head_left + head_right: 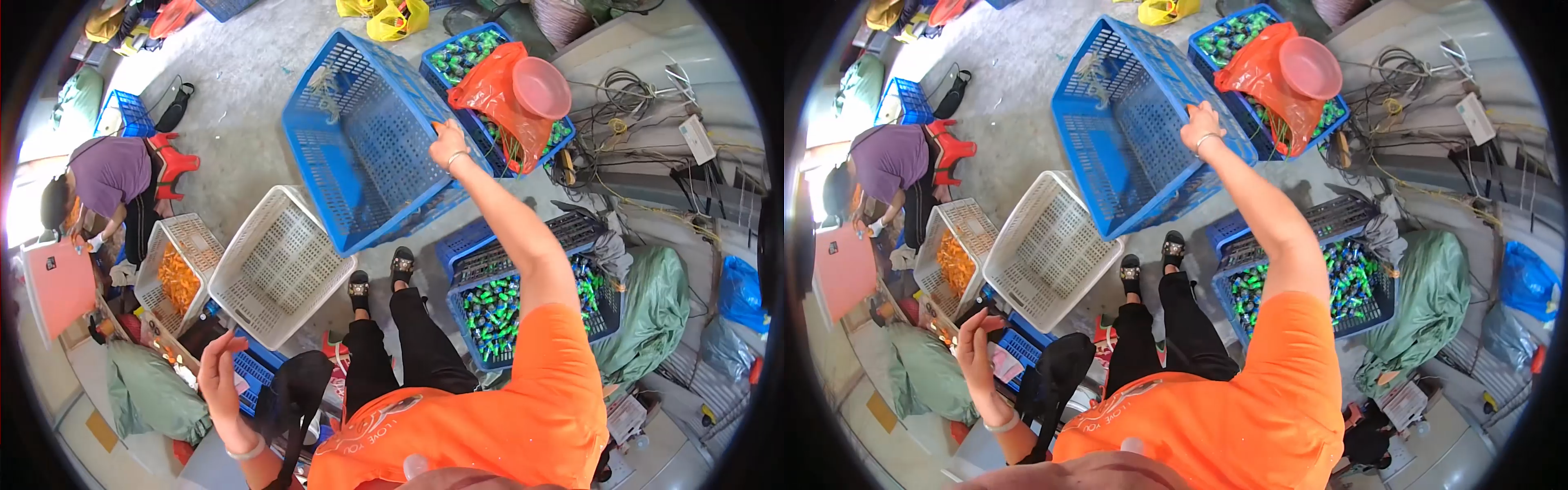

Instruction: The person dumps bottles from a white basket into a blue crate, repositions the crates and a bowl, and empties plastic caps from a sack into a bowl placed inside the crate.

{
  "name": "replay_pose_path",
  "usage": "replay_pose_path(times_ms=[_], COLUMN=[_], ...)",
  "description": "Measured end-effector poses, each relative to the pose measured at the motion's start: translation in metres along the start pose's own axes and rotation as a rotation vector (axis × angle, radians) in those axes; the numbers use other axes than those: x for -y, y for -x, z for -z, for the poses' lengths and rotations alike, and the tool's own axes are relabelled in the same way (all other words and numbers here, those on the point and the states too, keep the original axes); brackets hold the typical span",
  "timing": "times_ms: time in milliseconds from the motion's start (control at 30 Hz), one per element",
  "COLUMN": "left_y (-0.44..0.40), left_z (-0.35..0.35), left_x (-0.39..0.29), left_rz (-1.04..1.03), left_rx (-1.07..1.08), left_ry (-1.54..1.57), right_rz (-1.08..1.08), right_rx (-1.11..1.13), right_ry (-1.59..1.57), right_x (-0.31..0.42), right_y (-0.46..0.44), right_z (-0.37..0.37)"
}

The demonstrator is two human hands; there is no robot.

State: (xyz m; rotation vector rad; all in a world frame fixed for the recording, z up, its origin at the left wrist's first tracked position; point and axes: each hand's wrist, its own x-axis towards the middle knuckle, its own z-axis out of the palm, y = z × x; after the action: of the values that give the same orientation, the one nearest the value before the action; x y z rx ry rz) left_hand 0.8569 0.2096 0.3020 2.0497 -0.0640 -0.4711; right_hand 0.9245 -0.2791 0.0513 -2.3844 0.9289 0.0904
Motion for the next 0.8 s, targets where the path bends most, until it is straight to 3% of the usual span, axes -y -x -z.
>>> replay_pose_path(times_ms=[100,233,367,467,600,733,800], left_y=[-0.003,-0.002,-0.010,-0.017,-0.028,-0.045,-0.046], left_z=[-0.003,-0.003,-0.008,-0.015,-0.034,-0.066,-0.088], left_x=[-0.002,-0.003,0.015,0.023,0.054,0.098,0.102], left_rz=[-0.001,-0.019,-0.015,0.192,0.294,0.361,0.405], left_rx=[0.093,0.190,0.303,0.234,0.332,0.330,0.407], left_ry=[0.025,0.033,0.179,0.366,0.427,0.369,0.389], right_rz=[0.098,0.046,0.030,-0.027,-0.049,0.037,0.192], right_rx=[0.028,0.122,-0.022,-0.086,-0.104,-0.170,-0.263], right_ry=[-0.014,0.094,0.086,0.067,0.020,0.028,0.155], right_x=[0.003,0.014,0.045,0.053,0.065,0.063,0.065], right_y=[0.009,0.050,0.125,0.170,0.234,0.301,0.341], right_z=[0.027,0.073,0.134,0.175,0.230,0.284,0.315])
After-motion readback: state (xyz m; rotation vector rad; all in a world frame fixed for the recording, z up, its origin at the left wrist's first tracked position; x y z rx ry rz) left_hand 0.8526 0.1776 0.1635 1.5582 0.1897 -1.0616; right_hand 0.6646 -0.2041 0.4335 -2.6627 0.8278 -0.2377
